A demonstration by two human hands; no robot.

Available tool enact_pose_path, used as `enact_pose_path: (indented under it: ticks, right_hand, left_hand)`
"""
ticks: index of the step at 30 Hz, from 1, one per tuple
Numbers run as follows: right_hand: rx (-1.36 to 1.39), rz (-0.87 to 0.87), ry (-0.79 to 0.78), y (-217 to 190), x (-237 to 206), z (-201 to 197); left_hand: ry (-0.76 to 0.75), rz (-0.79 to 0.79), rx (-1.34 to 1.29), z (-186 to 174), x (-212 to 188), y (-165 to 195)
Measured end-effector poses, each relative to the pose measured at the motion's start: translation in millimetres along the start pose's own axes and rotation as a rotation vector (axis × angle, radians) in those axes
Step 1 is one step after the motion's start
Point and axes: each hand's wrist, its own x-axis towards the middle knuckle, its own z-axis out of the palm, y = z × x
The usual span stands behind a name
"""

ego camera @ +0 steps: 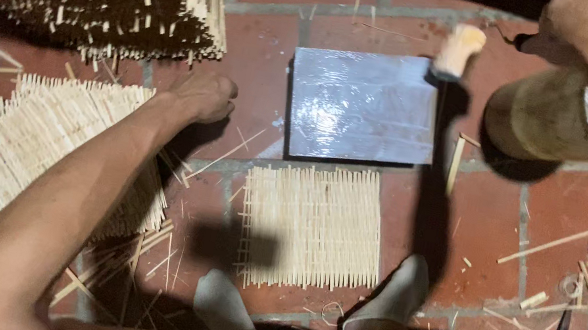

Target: The person assembles small bamboo mats by arranging thin bamboo strips on cardboard, applying glue with a roller, and pressing the mats onto the glued surface. The person repeats this process for multiple mats, stacking completed units aside.

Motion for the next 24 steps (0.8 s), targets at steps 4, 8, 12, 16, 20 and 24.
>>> enact_pose_path:
  ticks: [4, 8, 12, 16, 20, 24]
  right_hand:
    - [0.537, -0.011, 0.07, -26.8, -52.9, 44.9]
    - [0.956, 0.327, -0.048, -96.5, -114.9, 84.6]
    - [1.221, 0.305, 0.001, -120.8, -192.5, 107.2]
    - [1.139, 0.433, -0.123, -113.3, -270.8, 118.3]
    - [1.057, 0.492, -0.174, -88.1, -313.5, 101.5]
    - [1.136, 0.398, 0.116, -29.7, -320.7, 61.8]
  left_hand:
    - [0.136, -0.044, -0.393, 29.5, 28.2, 18.7]
    - [0.243, -0.317, -1.213, 67.7, 52.7, 67.2]
    - [0.266, -0.103, -1.716, 93.7, 57.3, 102.9]
    - [0.28, -0.105, -1.786, 92.5, 58.1, 104.0]
    - [0.257, -0.11, -1.8, 85.6, 52.7, 103.1]
    - [0.26, -0.12, -1.763, 81.7, 42.3, 108.3]
